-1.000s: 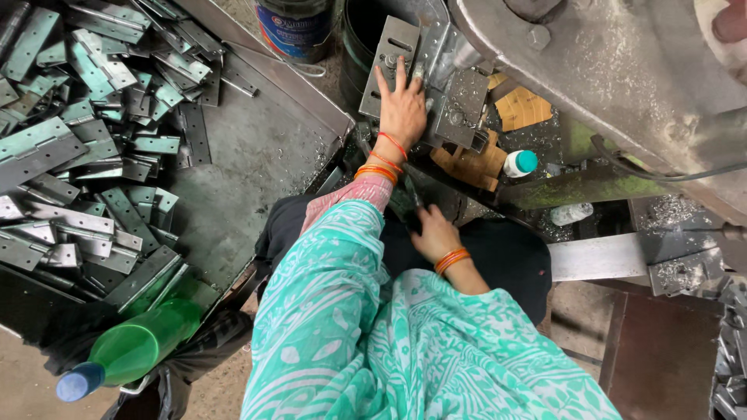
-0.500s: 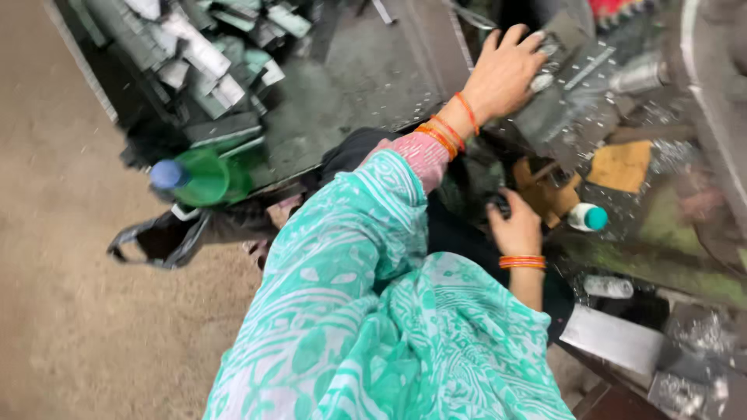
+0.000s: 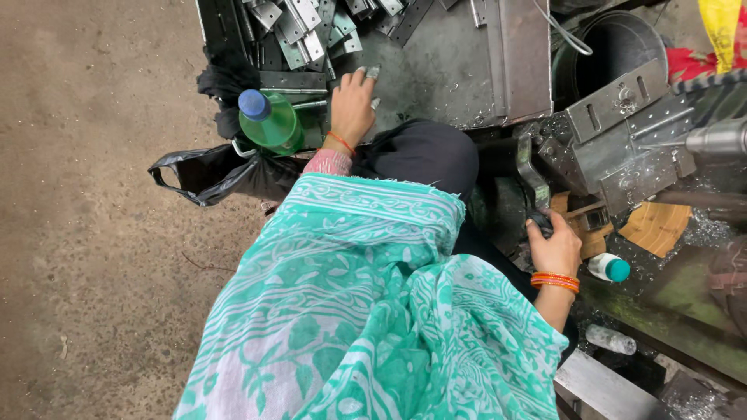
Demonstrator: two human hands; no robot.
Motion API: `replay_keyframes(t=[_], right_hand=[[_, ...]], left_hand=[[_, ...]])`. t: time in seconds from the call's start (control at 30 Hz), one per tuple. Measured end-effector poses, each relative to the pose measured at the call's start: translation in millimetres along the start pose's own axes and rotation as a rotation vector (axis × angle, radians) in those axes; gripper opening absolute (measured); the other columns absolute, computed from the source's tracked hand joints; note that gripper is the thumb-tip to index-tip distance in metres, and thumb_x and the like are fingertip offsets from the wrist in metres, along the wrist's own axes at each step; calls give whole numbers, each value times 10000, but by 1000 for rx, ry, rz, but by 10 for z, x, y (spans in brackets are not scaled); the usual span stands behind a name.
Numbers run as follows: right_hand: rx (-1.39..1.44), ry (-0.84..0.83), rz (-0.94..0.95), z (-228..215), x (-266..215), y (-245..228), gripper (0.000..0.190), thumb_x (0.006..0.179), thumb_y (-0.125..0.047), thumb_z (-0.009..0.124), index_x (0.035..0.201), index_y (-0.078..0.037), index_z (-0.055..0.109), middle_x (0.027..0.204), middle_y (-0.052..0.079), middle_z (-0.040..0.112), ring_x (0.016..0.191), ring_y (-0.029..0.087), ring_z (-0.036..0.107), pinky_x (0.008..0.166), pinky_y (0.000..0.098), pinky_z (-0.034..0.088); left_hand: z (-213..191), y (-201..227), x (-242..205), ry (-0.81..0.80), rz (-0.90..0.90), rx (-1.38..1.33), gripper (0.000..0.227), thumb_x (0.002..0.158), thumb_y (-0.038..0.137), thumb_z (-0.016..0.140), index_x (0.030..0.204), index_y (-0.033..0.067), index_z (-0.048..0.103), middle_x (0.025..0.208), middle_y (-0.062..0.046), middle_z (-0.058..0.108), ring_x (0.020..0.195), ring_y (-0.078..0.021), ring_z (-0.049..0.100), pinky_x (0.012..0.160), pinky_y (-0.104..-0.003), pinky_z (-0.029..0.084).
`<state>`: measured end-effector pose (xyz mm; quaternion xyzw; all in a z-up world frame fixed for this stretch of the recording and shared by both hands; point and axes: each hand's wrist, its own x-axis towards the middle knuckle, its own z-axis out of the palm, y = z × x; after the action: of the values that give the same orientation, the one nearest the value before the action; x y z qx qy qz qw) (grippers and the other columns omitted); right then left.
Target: The person sits on the floor and repeatedly picks up metal hinge-like parts from a bin, places them into a press machine, and operates the lever to process them. The processed parts are then placed back into the bin.
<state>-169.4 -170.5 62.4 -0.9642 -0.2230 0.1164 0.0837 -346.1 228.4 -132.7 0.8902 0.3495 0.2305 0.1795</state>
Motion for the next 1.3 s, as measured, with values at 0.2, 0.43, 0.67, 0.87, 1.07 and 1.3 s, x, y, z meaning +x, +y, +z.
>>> replay_keyframes(t=[0.2,0.43,0.67,0.87,1.07,1.3], right_hand=[[-74,-76,0,-81,-42,-110,494,911,-417,711,1332,-161,673,1260,211,689,1153,435,636,940,532,509],[-81,78,-235,-398,31,-540,516,924,-360,721,1380,-133,638,1404,167,580,1225,435,542,998,542,478],[-69,173,-410,-613,769,-1394,477,935,-313,744,1358,-113,651,1410,151,580,1255,420,537,982,554,466],[-260,358,-615,-488,1903,-1815,549,861,-239,781,1345,-19,643,1333,204,603,1188,431,554,932,552,481],[-564,192,-464,-83,2738,-1959,333,877,-177,684,1165,-12,664,1120,226,693,1032,434,668,833,552,544],[-573,161,-388,-158,2928,-2038,196,1050,-113,544,1114,-55,720,1050,240,717,954,478,707,802,576,566]], left_hand=[[-193,237,-47,53,-24,-130,501,813,152,772,1291,78,643,1366,-128,580,1187,-342,551,881,-462,504],[-1510,1077,140,150,273,-275,396,905,156,764,1253,37,619,1433,-147,548,1269,-343,532,980,-436,508],[-3028,589,174,439,240,-250,488,1012,126,832,1419,42,576,1426,-154,525,1287,-368,555,1079,-439,517],[-2755,-1094,433,426,-147,-269,441,1097,191,762,1423,-11,545,1460,-202,530,1257,-389,570,1069,-442,497],[-1598,-2237,389,246,-368,-149,657,1052,318,806,1404,-97,437,1443,-321,467,1264,-506,463,1085,-534,400],[-1325,-2333,331,157,-460,-166,602,1097,298,746,1425,-82,414,1392,-298,494,1236,-500,474,1059,-546,407]])
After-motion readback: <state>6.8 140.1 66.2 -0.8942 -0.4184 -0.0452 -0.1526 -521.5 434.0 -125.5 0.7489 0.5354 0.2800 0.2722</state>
